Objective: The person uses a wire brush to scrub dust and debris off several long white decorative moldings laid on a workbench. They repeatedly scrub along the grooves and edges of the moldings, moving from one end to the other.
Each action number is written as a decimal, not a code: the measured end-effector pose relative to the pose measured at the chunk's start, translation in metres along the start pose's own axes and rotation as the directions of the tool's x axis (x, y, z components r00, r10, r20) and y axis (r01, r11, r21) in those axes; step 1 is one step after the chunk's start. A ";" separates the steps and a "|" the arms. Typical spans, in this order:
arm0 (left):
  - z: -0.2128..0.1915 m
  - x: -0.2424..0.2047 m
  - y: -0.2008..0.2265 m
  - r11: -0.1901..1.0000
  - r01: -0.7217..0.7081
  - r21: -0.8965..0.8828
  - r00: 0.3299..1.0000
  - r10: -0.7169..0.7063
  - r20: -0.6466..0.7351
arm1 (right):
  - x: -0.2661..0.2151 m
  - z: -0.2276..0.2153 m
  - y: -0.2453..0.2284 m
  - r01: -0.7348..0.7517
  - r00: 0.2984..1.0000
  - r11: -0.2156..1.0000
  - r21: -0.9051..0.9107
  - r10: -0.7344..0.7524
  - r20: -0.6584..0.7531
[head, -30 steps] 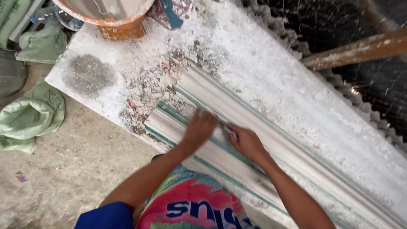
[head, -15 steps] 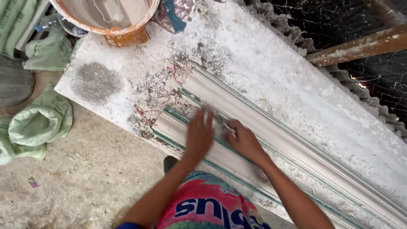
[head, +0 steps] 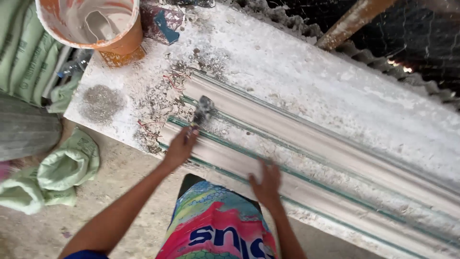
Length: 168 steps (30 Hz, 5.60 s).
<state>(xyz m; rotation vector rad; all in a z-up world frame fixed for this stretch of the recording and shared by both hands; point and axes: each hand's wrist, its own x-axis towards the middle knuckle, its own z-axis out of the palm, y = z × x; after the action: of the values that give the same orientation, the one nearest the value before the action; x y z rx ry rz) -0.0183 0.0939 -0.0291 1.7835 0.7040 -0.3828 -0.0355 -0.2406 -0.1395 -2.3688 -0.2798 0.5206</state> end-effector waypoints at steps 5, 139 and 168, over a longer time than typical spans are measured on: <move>-0.107 0.060 -0.010 0.636 -0.309 0.707 0.926 0.370 0.072 | -0.049 -0.029 0.096 -0.519 0.843 0.738 -0.430 0.359 -0.401; 1.095 -0.132 0.265 -0.105 -0.955 0.278 0.228 0.343 0.911 | -0.243 -0.322 0.424 -0.011 0.477 0.852 0.524 0.465 -0.746; 1.260 -0.221 0.314 -0.372 -0.822 0.431 0.466 -0.006 0.885 | -0.469 -0.760 1.124 -0.568 0.104 0.710 0.415 0.563 -0.820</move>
<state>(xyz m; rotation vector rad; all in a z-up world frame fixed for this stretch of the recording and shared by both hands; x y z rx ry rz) 0.1215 -1.2154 -0.0719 2.8432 -1.5525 -0.9224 -0.0566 -1.6728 -0.2335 -2.2750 1.2485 -0.6109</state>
